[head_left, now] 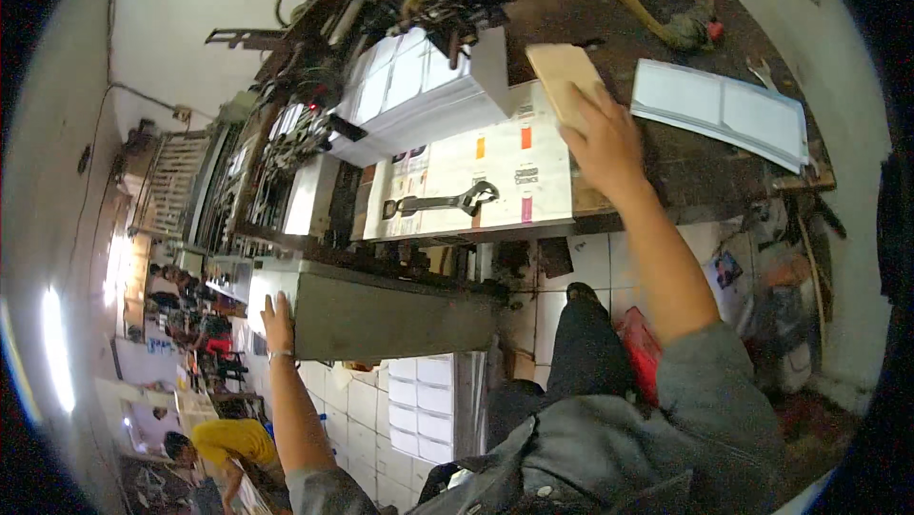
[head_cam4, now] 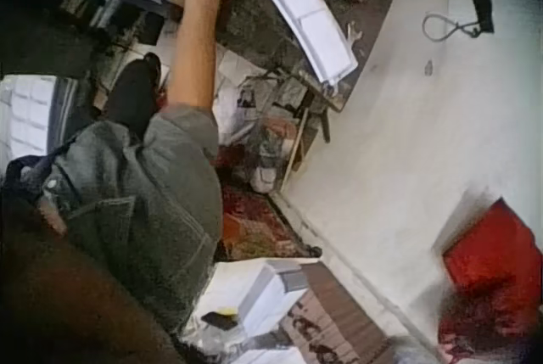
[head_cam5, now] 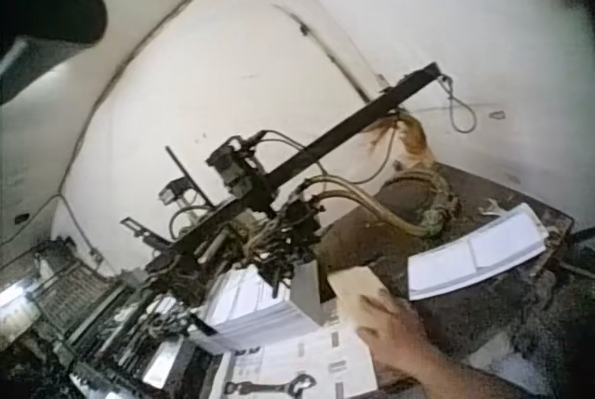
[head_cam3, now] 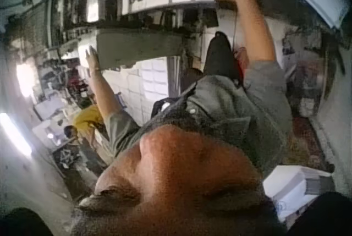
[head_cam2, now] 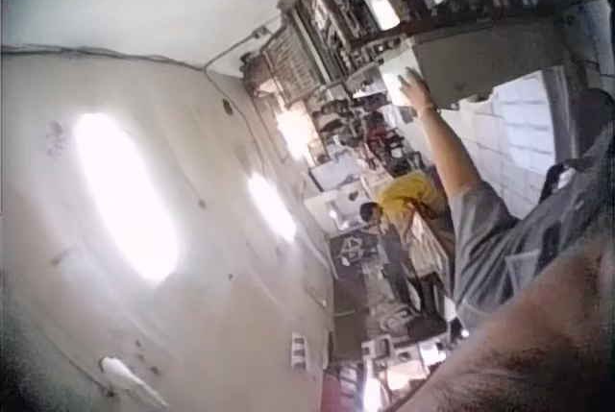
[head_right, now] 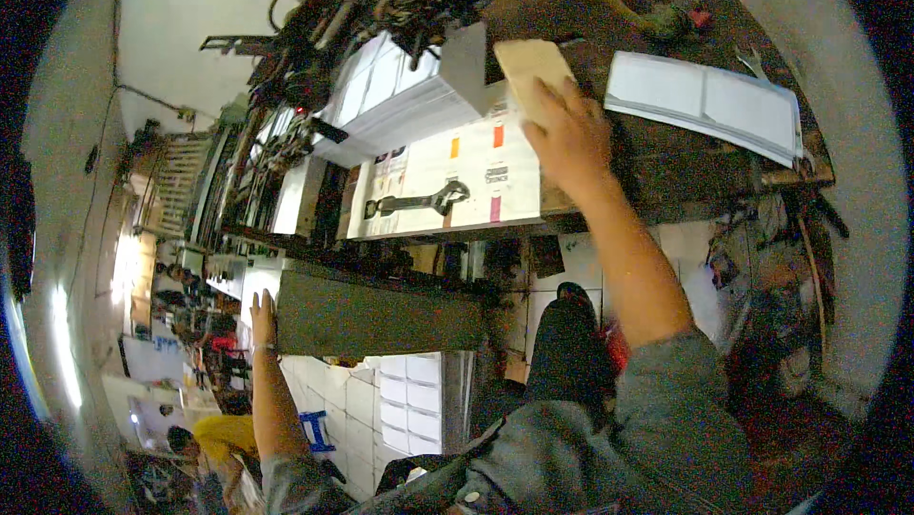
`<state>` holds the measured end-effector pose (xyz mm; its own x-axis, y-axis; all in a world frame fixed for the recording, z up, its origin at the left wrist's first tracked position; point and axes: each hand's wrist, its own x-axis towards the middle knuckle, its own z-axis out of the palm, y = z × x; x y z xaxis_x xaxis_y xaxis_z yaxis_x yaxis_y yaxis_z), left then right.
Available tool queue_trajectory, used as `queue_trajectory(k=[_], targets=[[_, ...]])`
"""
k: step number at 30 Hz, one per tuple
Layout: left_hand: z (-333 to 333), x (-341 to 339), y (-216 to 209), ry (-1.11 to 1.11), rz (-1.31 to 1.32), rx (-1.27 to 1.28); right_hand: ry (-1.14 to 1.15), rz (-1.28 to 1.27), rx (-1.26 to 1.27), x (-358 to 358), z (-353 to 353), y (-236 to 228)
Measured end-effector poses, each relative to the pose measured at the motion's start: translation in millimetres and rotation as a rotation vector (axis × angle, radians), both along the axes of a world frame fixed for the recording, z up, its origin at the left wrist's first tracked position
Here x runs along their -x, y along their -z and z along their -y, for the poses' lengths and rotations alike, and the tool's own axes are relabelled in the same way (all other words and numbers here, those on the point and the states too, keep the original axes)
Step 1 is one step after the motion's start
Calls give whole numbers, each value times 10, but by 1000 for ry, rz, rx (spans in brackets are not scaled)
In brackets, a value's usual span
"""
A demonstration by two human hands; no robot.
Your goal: The person operates a printing machine by pressing buttons on a control panel, moving a wooden board, and handling stacks of paper.
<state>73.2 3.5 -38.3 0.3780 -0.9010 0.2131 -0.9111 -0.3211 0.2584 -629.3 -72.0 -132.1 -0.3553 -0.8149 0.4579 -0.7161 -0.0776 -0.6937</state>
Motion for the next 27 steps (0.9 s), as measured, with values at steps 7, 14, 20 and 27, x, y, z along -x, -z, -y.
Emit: queue_trajectory(k=[7, 14, 20, 27], targets=[[97, 21, 79, 9, 309, -109, -26, -402, -206, 326, -643, 283], [-25, -310, 233, -164, 289, -68, -38, -441, -168, 231, -656, 194], [132, 172, 208, -392, 198, -39, -32, -456, -191, 232, -637, 314], [-177, 1008, -212, -591, 34, -3, -48, -534, -217, 149, -668, 231]])
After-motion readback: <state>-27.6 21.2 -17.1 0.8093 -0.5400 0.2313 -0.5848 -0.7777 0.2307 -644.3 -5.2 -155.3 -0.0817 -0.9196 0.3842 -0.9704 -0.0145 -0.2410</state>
